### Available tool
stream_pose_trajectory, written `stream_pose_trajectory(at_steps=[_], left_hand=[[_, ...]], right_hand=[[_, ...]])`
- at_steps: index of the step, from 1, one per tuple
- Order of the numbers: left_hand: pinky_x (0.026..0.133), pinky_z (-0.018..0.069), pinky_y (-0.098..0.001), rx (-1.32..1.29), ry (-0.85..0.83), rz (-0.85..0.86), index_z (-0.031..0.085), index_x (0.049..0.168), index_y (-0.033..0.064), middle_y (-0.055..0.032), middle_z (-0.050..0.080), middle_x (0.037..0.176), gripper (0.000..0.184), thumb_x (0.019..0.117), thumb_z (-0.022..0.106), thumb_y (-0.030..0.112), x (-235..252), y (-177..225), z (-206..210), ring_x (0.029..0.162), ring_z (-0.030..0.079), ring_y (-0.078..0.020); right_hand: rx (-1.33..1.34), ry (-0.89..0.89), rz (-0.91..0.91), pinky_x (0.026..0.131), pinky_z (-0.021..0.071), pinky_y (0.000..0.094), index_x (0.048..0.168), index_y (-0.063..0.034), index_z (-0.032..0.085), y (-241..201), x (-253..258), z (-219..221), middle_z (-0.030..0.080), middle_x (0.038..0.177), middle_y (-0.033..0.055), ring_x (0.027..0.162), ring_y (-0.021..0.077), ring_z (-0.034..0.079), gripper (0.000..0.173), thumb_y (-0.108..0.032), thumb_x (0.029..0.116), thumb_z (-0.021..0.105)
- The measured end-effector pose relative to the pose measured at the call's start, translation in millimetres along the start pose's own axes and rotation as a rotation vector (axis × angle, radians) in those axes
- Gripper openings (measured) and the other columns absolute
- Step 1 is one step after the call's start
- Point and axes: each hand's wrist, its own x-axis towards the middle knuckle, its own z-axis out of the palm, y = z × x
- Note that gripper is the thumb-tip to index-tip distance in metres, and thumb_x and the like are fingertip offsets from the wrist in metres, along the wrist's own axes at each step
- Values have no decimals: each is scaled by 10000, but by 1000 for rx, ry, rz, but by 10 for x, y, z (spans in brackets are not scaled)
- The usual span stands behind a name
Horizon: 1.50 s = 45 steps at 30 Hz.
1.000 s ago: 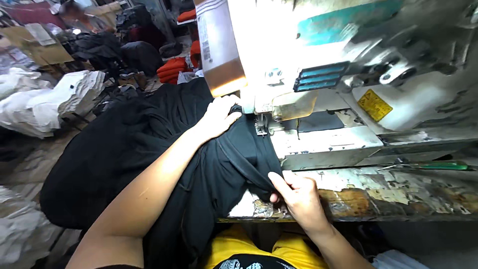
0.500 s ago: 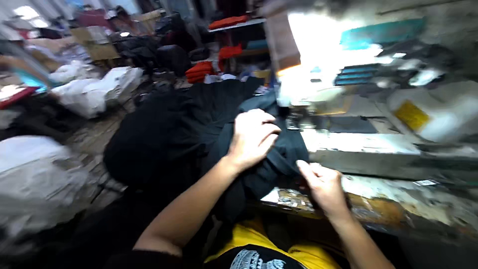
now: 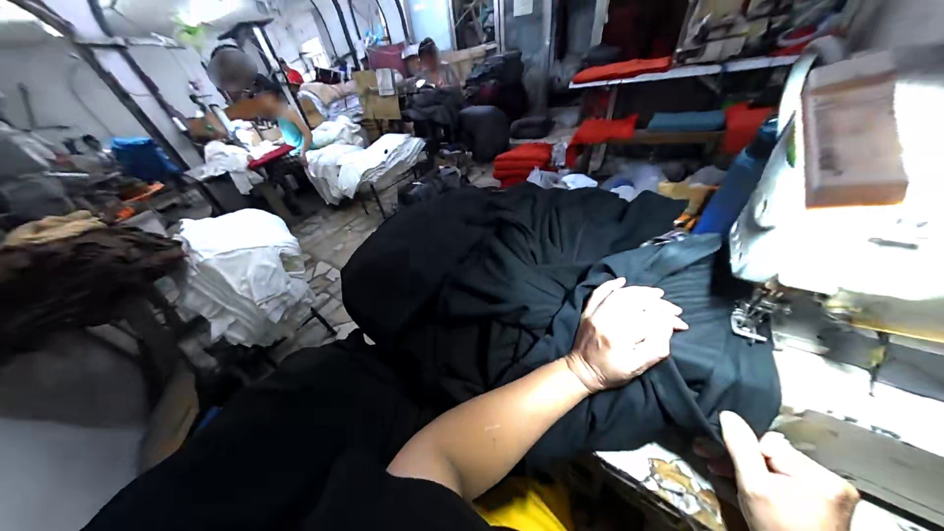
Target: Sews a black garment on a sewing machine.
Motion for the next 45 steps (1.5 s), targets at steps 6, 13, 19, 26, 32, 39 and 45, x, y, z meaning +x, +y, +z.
stream_pose_trajectory(at_steps=[6, 13, 19, 26, 32, 39, 45], left_hand=[[1123, 410, -491, -3, 3, -9, 771, 877, -9, -139, 780, 988, 307, 958, 484, 68, -7, -7, 29, 1090, 713, -293], [1168, 363, -478, 33, -6, -29, 752, 940, -32, -151, 770, 985, 278, 968, 485, 42, -27, 38, 40, 1089, 707, -291], [1140, 408, -476, 91, 26, -13, 760, 923, -26, -153, 772, 990, 293, 971, 483, 57, -22, 31, 69, 1073, 717, -289], [1118, 436, -497, 156, 23, -39, 766, 1007, -35, -169, 768, 1071, 280, 955, 493, 1, -12, 112, 52, 1134, 702, -327], [1100, 445, -506, 159, 48, -54, 766, 1049, -49, -171, 767, 1089, 293, 956, 495, 15, -61, 112, 84, 1139, 701, -331], [1104, 451, -493, 202, 46, -126, 768, 1052, -41, -180, 762, 1106, 268, 950, 522, -11, -42, 227, 32, 1134, 705, -335], [1103, 451, -474, 223, 76, -95, 778, 1027, -12, -168, 766, 1106, 278, 942, 515, 20, -49, 141, 68, 1137, 704, -332]], right_hand=[[9, -70, -33, 524, 486, 326, 591, 67, 534, 44, -23, -28, 597, 570, 203, 523, 210, 635, 487, -180, 1011, 547], [-44, -143, -2, 594, 545, 529, 720, 90, 685, 59, -44, -30, 687, 681, 241, 631, 371, 710, 511, -251, 1054, 502], [-55, -157, 17, 625, 538, 553, 756, 83, 703, 81, -44, -16, 693, 708, 240, 675, 387, 716, 519, -273, 1058, 477], [-17, -109, 0, 607, 500, 549, 681, 112, 624, 25, -68, -42, 637, 656, 265, 621, 399, 659, 541, -236, 1065, 465], [71, -101, 10, 620, 532, 481, 733, 108, 656, 78, -71, -13, 659, 677, 245, 604, 310, 674, 536, -253, 1076, 458], [66, -82, 13, 592, 531, 510, 704, 78, 672, 56, -86, 11, 665, 649, 211, 579, 318, 669, 544, -286, 1054, 468], [2, -60, 25, 590, 545, 532, 695, 34, 696, 22, -77, 2, 679, 639, 178, 606, 337, 701, 520, -291, 1037, 478]])
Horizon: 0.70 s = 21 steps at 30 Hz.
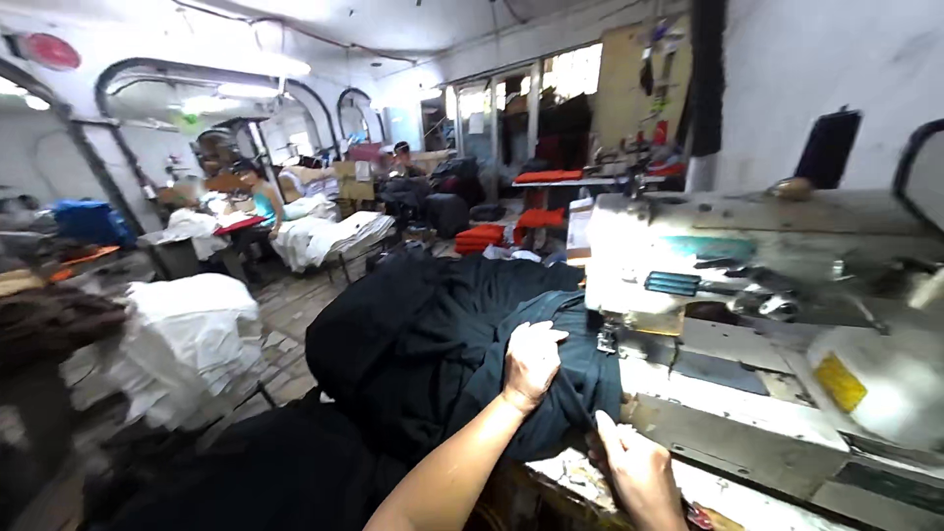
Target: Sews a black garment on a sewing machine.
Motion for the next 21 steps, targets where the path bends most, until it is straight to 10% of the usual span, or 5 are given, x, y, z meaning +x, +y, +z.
stream_pose_trajectory(at_steps=[21], left_hand=[[1151, 387, -494, -276, -49, -126, 794, 957, 37, -78, 786, 1023, 219, 923, 577, 40, 12, 46, -80, 1173, 680, -301]], right_hand=[[25, -18, 64, 680, 582, 388, 853, 147, 687, -10, -31, 16, 690, 726, 228, 655, 224, 701, 478, -215, 1080, 475]])
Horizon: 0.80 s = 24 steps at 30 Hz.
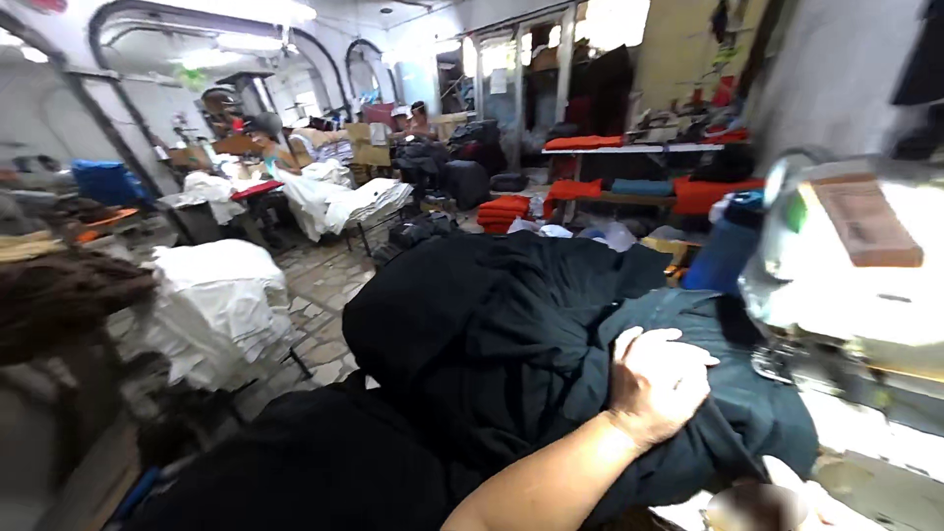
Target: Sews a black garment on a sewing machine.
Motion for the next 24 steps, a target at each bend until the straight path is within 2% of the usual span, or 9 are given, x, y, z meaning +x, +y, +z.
stream_pose_trajectory(at_steps=[3, 5, 8, 10, 12, 17, 20, 23, 24], left_hand=[[1165, 371, -505, -15, -38, -21, 798, 977, 47, -70, 786, 1038, 238, 935, 563, 49, 5, 18, -15, 1201, 668, -299], [1168, 363, -505, -17, -46, -30, 796, 1020, 54, -76, 778, 1088, 246, 938, 564, 58, 7, 26, -8, 1214, 661, -290], [1092, 463, -436, -186, 79, -180, 725, 1086, -102, -215, 730, 1177, 230, 916, 627, 18, 128, 106, -111, 1115, 701, -270], [903, 565, -340, -368, 151, -389, 479, 1353, -207, -224, 728, 1009, 481, 938, 634, -20, 501, 245, -381, 887, 712, -184], [753, 569, -316, -488, 67, -473, 121, 1604, -36, -174, 677, 882, 752, 1006, 574, 16, 986, 329, -755, 718, 655, -133], [611, 596, -328, -517, 128, -162, -77, 1617, 41, -76, 587, 670, 893, 978, 535, -72, 1808, 604, -1338, 572, 638, -143], [601, 583, -309, -563, 121, -97, -53, 1632, 83, -71, 584, 661, 902, 972, 540, -79, 1670, 566, -1265, 570, 628, -137], [549, 575, -301, -736, 79, 118, -63, 1629, 62, -121, 638, 711, 904, 975, 552, -44, 1523, -32, -963, 579, 645, -147], [554, 585, -314, -687, 85, 25, -52, 1624, 43, -111, 638, 693, 894, 968, 549, -52, 1516, 38, -998, 569, 651, -148]], right_hand=[[60, -16, -43, 671, 604, 296, 857, 113, 701, 110, 11, -3, 713, 717, 151, 645, 123, 709, 491, -215, 1101, 428], [34, -50, -17, 671, 597, 349, 864, 147, 683, 77, 21, -23, 701, 720, 191, 639, 170, 704, 511, -203, 1106, 400], [62, -31, 2, 647, 587, 290, 807, 103, 693, 73, 9, 5, 700, 677, 128, 606, 98, 684, 492, -201, 1087, 427], [60, 26, -8, 626, 560, 253, 779, 95, 702, 24, 14, -2, 696, 657, 122, 588, 70, 667, 458, -191, 1059, 479], [6, 25, 1, 606, 553, 297, 744, 117, 669, -35, 2, -25, 673, 645, 168, 575, 126, 664, 481, -190, 1059, 475], [73, 47, -60, 577, 547, 234, 712, 92, 670, 14, 40, 9, 678, 622, 127, 572, 63, 667, 466, -178, 1045, 488], [63, 45, -19, 586, 532, 231, 729, 100, 689, -111, 41, -34, 675, 627, 136, 575, 56, 651, 468, -181, 1048, 492], [60, 50, -5, 587, 520, 206, 732, 87, 689, -99, 27, -35, 672, 625, 118, 567, 31, 632, 470, -195, 1052, 492], [52, 48, -10, 573, 505, 201, 718, 86, 664, -67, 24, -30, 650, 608, 105, 554, 24, 617, 472, -192, 1054, 484]])
